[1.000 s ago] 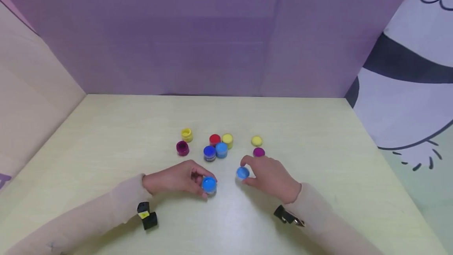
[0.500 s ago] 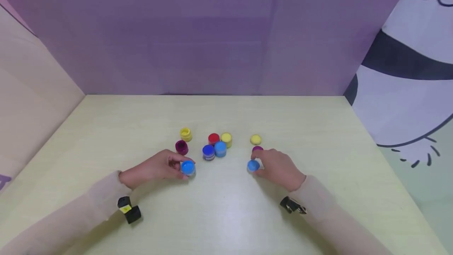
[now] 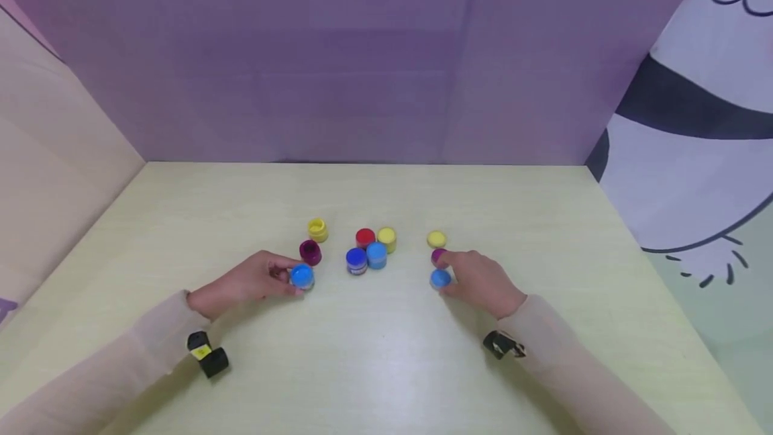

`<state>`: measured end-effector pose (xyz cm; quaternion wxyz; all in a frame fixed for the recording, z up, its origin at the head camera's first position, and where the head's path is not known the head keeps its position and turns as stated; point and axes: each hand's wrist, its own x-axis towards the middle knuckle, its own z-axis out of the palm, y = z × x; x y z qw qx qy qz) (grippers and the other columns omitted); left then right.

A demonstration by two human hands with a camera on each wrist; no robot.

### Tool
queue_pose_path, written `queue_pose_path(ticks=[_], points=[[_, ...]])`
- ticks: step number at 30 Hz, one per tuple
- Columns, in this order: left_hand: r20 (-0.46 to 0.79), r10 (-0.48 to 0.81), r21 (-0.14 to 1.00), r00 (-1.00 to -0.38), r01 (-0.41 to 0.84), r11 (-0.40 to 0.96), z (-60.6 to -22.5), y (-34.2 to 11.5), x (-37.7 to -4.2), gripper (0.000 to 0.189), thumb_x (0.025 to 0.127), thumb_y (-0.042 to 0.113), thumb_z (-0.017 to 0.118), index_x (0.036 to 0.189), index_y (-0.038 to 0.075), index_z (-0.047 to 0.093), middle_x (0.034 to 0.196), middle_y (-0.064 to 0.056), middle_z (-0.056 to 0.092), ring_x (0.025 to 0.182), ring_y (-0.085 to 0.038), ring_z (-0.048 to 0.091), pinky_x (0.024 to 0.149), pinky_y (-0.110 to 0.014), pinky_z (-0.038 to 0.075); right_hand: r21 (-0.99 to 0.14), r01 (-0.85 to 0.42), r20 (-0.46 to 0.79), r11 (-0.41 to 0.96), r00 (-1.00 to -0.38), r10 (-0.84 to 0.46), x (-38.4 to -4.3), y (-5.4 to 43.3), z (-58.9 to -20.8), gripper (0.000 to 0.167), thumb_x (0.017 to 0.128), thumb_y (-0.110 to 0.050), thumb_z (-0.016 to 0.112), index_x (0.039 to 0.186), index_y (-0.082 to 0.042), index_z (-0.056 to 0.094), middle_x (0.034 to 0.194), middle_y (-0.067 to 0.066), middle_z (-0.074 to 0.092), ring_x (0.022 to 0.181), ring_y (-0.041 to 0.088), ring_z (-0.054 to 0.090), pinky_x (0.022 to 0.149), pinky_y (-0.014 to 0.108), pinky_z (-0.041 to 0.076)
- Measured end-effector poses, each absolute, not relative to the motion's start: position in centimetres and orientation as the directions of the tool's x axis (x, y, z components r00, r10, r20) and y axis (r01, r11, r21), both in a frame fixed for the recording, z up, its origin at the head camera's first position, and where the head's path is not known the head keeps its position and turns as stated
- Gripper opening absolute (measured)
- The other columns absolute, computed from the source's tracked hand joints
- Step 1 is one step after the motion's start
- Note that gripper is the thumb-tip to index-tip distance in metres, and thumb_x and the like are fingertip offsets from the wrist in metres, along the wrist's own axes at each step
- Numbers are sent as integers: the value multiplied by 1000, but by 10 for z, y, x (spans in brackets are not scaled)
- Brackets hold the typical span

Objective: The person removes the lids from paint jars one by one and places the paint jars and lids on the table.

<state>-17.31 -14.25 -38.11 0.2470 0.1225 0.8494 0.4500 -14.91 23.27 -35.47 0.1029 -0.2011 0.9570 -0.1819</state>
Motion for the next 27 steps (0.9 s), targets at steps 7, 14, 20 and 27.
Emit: queue_pose_path(ticks=[7,14,20,27], points=[[-343,401,820,-849,-63,568,-384,-145,-177,36,77,21,78,111,14,70,70,0,46,64,-17,41,55,-24,33,-403,-327,-137,855,-902,-410,-149,234,-356,32,85,-15,68,114,-4,60,54,-6,35,51,9,34,52,24,35],[-360,407,828,-839,-87,553,-385,-145,-178,38,76,22,79,112,14,70,67,1,45,58,-14,37,51,-22,30,-418,-316,-141,852,-904,-404,-149,238,-358,33,85,-15,69,114,-3,59,55,-6,32,51,9,32,50,24,32],[-338,437,838,-834,-54,543,-386,-145,-179,34,77,20,79,108,11,71,65,1,45,55,-14,37,49,-22,30,-411,-274,-175,869,-913,-370,-149,239,-357,40,84,-16,70,119,-1,57,56,-5,32,52,10,32,50,23,31],[-319,440,837,-839,-31,546,-390,-148,-180,38,76,22,79,112,13,70,67,1,48,61,-15,42,51,-21,32,-388,-261,-181,884,-919,-350,-149,238,-358,47,82,-18,71,122,0,54,56,-4,33,52,10,32,49,23,29]])
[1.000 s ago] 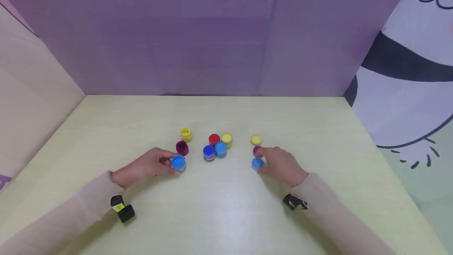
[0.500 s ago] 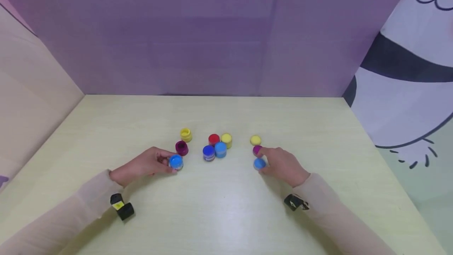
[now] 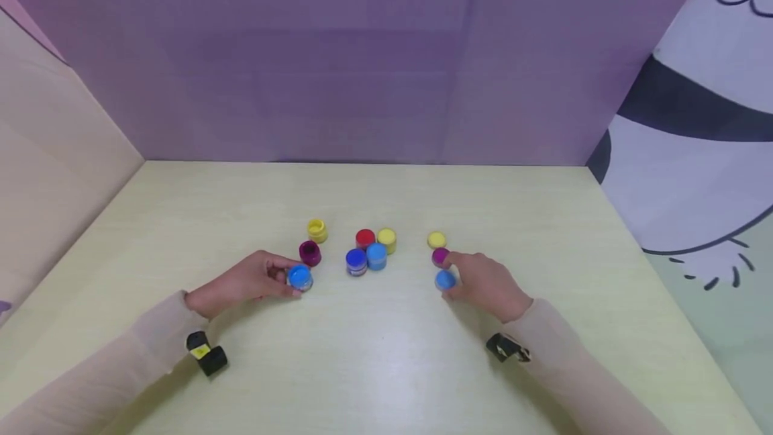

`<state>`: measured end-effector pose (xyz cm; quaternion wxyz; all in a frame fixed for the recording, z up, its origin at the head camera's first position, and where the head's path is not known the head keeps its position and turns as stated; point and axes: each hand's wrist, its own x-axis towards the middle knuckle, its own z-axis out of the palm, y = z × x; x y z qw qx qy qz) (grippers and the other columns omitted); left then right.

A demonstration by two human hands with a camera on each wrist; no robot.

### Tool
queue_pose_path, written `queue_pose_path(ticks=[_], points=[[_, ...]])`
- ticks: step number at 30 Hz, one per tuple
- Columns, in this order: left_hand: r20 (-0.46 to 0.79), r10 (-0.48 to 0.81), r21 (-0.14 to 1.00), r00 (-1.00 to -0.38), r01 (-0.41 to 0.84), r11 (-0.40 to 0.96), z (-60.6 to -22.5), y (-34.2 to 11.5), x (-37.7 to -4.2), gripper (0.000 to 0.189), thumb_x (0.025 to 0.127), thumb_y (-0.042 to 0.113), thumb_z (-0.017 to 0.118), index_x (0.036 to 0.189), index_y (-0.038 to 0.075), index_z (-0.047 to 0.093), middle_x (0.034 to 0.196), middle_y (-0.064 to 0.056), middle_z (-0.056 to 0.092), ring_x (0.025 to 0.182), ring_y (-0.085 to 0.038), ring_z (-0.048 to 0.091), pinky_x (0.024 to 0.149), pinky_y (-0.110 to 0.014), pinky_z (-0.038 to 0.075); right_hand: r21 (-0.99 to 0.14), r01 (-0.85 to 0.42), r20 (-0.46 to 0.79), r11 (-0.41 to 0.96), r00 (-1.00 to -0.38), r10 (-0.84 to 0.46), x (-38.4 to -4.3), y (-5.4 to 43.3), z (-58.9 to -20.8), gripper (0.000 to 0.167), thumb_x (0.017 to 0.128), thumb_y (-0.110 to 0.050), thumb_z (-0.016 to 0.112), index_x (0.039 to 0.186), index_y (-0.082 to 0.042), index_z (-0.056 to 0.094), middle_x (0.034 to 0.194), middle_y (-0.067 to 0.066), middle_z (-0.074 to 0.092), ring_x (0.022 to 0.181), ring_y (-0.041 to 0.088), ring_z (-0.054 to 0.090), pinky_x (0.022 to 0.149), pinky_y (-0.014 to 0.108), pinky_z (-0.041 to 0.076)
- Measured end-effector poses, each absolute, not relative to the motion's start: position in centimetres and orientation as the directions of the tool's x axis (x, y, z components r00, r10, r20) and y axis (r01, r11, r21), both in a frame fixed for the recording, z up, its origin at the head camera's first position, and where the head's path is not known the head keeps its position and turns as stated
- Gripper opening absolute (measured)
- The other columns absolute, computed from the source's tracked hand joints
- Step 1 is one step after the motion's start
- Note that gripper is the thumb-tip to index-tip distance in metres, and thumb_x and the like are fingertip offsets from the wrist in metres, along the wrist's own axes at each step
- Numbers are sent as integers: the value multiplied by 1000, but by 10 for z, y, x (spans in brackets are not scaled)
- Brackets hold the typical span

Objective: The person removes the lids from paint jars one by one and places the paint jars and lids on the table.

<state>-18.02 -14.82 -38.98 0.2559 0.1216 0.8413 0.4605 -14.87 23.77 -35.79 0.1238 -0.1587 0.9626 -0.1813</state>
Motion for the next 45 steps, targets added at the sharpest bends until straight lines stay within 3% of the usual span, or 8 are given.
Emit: queue_pose_path(ticks=[7,11,14,19,27,39,45], points=[[-309,400,815,-863,-24,579,-385,-154,-178,50,76,23,79,123,15,64,65,0,47,61,-16,43,50,-21,33,-382,-330,-76,863,-920,-385,-144,229,-352,43,80,-25,75,114,-4,58,55,-5,38,52,9,35,47,23,31],[-312,375,820,-873,-48,570,-380,-153,-176,48,76,21,79,122,16,65,64,-1,46,61,-17,43,50,-22,32,-374,-418,17,828,-895,-445,-145,223,-352,39,79,-24,76,107,-4,59,66,-3,54,55,7,40,52,23,39],[-312,372,825,-874,-55,562,-378,-152,-175,48,76,19,79,122,16,65,63,-1,46,59,-17,42,50,-22,32,-389,-444,45,807,-884,-465,-146,217,-355,38,79,-24,75,107,-4,60,70,-4,57,56,6,42,54,23,40],[-306,368,823,-878,-50,566,-378,-152,-175,47,76,20,79,121,16,65,62,0,45,57,-16,41,49,-22,31,-448,-442,51,777,-880,-472,-152,204,-361,43,81,-24,74,116,-6,59,59,-7,42,51,6,36,48,22,33],[-273,380,835,-884,-21,549,-377,-156,-173,45,78,18,77,121,18,65,61,-1,46,53,-16,39,47,-22,31,-463,-498,77,733,-846,-527,-171,183,-363,51,83,-24,72,129,-12,54,58,-6,41,51,7,35,48,22,31],[-270,354,828,-895,-28,560,-374,-156,-172,47,77,23,78,122,15,64,66,-3,52,57,-17,41,51,-24,35,-463,-494,18,736,-835,-549,-187,179,-362,49,84,-18,71,129,-11,54,59,-5,42,54,9,38,51,22,34],[-269,352,820,-897,-21,572,-369,-157,-173,49,78,23,77,124,15,63,67,-4,54,58,-18,43,52,-24,36,-471,-449,-30,759,-852,-523,-186,177,-359,48,84,-23,72,126,-8,54,61,-3,45,53,10,39,50,23,33]])
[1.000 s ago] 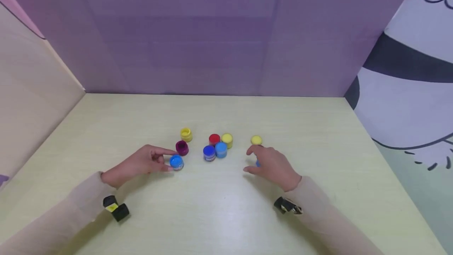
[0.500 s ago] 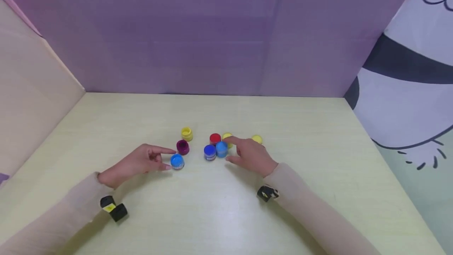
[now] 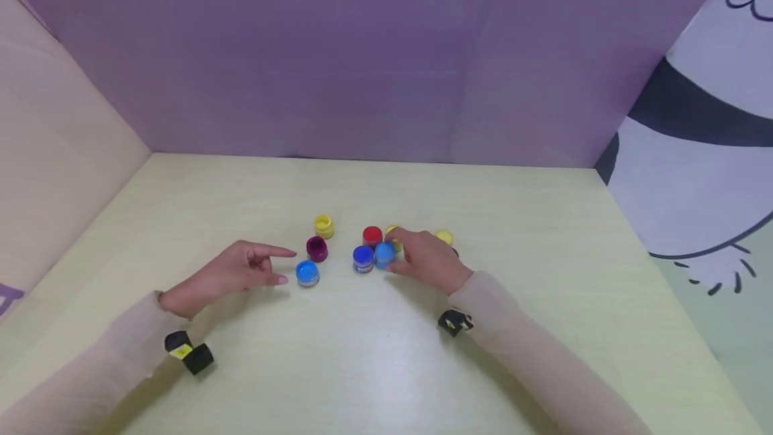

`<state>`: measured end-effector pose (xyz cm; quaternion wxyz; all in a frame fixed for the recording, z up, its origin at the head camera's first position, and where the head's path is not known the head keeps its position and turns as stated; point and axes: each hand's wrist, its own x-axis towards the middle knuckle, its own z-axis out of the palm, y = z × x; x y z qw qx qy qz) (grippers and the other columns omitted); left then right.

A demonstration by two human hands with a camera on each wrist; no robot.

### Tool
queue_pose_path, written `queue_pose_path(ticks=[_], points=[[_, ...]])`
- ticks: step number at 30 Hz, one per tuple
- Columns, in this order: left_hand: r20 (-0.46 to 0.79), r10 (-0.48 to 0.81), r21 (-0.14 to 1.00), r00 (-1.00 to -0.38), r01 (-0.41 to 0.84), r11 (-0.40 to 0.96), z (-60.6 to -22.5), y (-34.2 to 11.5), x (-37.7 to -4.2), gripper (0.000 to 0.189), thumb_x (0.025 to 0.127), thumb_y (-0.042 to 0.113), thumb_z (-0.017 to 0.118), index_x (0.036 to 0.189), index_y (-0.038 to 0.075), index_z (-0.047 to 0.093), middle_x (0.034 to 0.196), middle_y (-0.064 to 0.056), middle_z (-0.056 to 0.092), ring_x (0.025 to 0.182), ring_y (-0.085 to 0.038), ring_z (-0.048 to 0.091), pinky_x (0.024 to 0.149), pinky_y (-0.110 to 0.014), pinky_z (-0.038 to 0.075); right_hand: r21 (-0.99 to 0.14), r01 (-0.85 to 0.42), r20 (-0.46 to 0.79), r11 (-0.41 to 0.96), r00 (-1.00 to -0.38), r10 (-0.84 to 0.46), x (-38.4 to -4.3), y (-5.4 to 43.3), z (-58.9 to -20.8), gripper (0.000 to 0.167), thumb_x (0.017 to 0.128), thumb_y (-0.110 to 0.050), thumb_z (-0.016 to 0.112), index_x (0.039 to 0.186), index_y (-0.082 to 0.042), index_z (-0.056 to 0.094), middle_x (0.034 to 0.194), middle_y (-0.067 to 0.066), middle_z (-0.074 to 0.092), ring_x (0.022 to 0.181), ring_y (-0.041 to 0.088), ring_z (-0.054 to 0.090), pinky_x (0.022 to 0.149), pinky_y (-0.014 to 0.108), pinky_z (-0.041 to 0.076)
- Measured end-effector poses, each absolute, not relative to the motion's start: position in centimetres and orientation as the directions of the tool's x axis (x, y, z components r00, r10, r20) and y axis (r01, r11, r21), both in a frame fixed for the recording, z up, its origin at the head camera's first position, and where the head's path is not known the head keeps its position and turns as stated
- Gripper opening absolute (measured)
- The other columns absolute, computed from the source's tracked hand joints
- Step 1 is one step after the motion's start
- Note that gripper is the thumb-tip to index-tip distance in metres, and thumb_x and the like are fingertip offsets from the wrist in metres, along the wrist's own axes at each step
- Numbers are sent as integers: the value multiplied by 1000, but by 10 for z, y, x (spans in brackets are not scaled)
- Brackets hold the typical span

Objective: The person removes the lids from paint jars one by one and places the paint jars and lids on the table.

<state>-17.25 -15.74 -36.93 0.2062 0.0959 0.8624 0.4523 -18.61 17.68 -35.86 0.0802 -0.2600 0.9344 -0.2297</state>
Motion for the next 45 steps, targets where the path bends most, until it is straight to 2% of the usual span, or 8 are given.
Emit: queue_pose_path(ticks=[5,16,22,29,34,40,45], points=[[-265,354,825,-897,-20,565,-368,-157,-173,50,78,23,77,125,15,62,67,-3,53,58,-18,42,52,-24,36,-461,-439,-47,771,-855,-516,-187,171,-357,47,84,-29,71,122,-7,54,63,-3,47,55,11,41,50,23,35],[-247,375,856,-893,-19,517,-363,-153,-171,50,78,24,77,124,13,62,65,-2,51,58,-17,41,58,-26,38,-446,-362,-107,819,-887,-450,-187,166,-355,40,86,-28,69,116,-5,57,61,-2,44,56,12,40,49,23,32],[-227,408,864,-884,11,504,-361,-148,-167,48,78,24,77,123,15,63,66,-2,51,60,-17,42,54,-25,36,-435,-367,-89,822,-891,-445,-181,168,-358,39,86,-31,69,113,-5,58,56,-4,40,51,10,36,47,22,29],[-214,488,881,-846,49,470,-360,-132,-163,47,78,22,77,122,12,64,63,0,48,55,-14,39,48,-21,31,-397,-406,-66,823,-882,-466,-167,172,-358,38,85,-32,69,110,-7,58,55,-6,38,48,7,34,44,20,26],[-214,532,897,-819,51,439,-362,-118,-160,45,80,20,76,122,9,63,64,1,45,55,-12,37,48,-20,31,-450,-415,-74,790,-865,-497,-154,172,-356,36,85,-29,69,111,-6,58,54,-7,35,47,7,32,46,19,26],[-210,580,897,-787,81,435,-367,-96,-155,42,79,22,76,120,14,65,65,0,53,59,-12,43,52,-21,34,-443,-451,-76,775,-842,-534,-136,171,-354,32,85,-25,69,109,-8,57,52,-8,35,45,4,29,44,18,24],[-220,625,911,-749,71,406,-373,-81,-150,41,80,25,76,119,19,66,64,-1,53,60,-13,46,57,-22,37,-438,-453,-120,777,-827,-550,-123,165,-354,31,85,-25,68,110,-9,57,51,-9,34,43,3,28,44,17,24]])
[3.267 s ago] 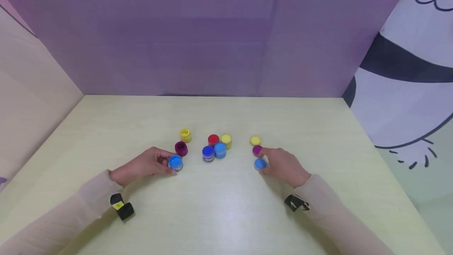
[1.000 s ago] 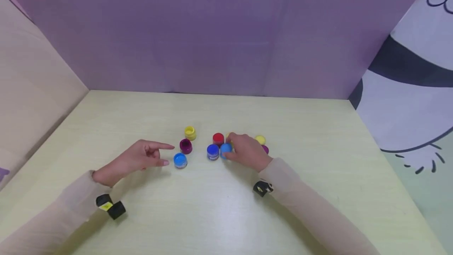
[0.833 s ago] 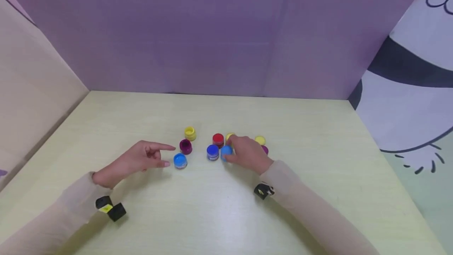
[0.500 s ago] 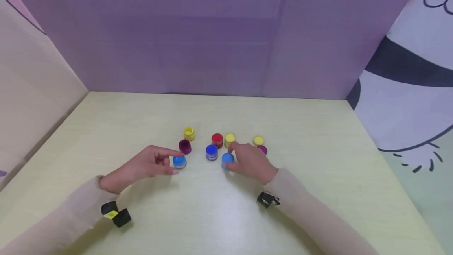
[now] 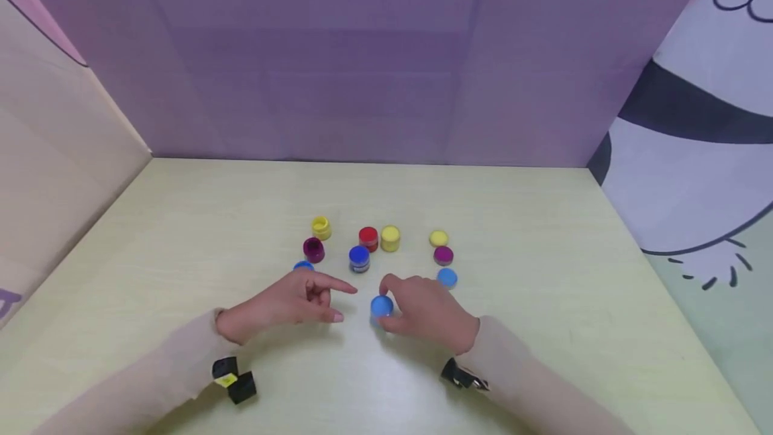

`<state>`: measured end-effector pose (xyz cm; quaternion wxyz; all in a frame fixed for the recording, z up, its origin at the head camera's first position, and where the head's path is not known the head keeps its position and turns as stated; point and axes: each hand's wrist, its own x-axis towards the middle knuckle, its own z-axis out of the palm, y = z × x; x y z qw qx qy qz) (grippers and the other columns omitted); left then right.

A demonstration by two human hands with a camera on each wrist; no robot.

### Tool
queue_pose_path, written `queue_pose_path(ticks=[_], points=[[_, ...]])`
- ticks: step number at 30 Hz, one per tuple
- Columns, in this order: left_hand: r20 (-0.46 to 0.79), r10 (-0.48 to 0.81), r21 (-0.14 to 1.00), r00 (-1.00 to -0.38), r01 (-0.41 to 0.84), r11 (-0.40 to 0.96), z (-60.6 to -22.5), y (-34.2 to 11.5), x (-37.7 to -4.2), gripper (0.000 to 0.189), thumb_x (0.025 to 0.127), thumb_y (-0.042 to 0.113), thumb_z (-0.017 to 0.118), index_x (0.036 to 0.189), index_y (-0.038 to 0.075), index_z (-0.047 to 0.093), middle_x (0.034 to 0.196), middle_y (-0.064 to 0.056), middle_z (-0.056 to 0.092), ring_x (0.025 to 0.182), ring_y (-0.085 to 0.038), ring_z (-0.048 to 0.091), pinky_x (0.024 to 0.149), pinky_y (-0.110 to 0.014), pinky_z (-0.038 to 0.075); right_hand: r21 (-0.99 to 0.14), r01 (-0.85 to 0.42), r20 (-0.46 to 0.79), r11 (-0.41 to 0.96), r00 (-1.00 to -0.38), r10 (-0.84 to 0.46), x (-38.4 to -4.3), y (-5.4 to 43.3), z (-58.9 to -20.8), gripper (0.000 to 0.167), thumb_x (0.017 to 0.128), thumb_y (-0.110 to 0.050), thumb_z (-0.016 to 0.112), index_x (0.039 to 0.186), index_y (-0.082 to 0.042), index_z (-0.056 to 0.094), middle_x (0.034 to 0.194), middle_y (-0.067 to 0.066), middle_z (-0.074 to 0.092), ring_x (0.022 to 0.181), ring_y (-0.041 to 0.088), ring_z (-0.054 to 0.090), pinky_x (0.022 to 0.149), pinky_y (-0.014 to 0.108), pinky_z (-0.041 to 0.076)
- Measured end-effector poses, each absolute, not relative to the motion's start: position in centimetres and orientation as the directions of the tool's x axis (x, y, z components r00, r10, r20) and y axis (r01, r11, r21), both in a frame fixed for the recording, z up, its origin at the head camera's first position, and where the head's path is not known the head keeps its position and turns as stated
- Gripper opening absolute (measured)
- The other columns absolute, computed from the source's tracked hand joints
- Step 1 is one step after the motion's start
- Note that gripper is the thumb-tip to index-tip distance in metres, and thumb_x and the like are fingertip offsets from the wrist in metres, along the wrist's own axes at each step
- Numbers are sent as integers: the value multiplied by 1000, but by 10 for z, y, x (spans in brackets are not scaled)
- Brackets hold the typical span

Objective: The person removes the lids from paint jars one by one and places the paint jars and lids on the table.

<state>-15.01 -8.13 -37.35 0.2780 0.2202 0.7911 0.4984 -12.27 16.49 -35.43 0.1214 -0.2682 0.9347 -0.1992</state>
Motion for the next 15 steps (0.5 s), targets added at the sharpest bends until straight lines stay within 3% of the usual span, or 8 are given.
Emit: queue_pose_path(ticks=[15], points=[[-278,645,925,-712,-17,380,-392,-61,-141,40,80,20,76,117,29,66,62,-2,51,55,-13,43,52,-21,33,-494,-502,-84,709,-785,-614,-111,160,-359,31,84,-22,69,109,-8,57,52,-12,34,45,1,27,44,17,26]])
